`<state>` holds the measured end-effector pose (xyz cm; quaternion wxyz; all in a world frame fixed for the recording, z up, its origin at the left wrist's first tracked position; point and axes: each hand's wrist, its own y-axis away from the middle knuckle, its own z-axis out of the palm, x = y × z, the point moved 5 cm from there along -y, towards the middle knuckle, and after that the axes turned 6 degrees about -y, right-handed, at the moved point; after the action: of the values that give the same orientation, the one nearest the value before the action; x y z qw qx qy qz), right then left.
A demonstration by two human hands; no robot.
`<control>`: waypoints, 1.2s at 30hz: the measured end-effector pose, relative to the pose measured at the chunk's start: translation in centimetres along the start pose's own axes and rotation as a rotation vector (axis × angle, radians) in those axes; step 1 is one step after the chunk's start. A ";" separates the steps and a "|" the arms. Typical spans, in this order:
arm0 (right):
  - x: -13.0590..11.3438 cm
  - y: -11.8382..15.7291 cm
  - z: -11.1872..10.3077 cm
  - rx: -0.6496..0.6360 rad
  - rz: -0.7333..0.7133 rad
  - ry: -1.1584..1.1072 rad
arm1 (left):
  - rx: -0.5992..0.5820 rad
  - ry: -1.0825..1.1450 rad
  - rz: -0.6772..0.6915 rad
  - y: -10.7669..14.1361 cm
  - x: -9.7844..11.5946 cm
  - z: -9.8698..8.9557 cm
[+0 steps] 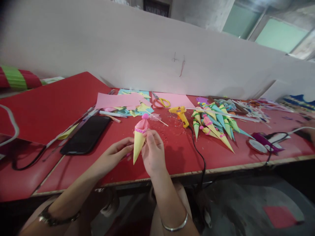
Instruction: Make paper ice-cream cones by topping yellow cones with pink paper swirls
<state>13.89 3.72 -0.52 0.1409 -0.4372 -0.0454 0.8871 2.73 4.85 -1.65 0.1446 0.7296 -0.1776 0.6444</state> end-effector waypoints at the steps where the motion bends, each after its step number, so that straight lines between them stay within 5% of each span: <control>1: 0.0 0.0 0.0 -0.001 0.000 -0.015 | 0.029 0.020 -0.012 -0.1 -0.1 -0.1; 8: 0.2 0.1 0.3 -0.051 -0.068 0.107 | 0.181 -0.050 0.014 -0.1 0.0 -0.8; 17: -0.1 0.8 1.6 -0.205 -0.190 0.445 | 0.198 -0.326 0.111 0.0 0.9 -0.7; 25: -0.5 0.5 0.4 -0.017 -0.223 0.208 | 0.183 -0.384 0.082 0.0 0.9 -0.7; 36: 0.9 0.4 -0.1 0.111 0.060 -0.042 | 0.162 -0.377 0.070 0.0 0.9 -0.5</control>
<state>13.34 3.63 -1.32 0.1371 -0.4111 0.0141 0.9011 2.43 5.02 -0.73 0.0271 0.8398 -0.1743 0.5135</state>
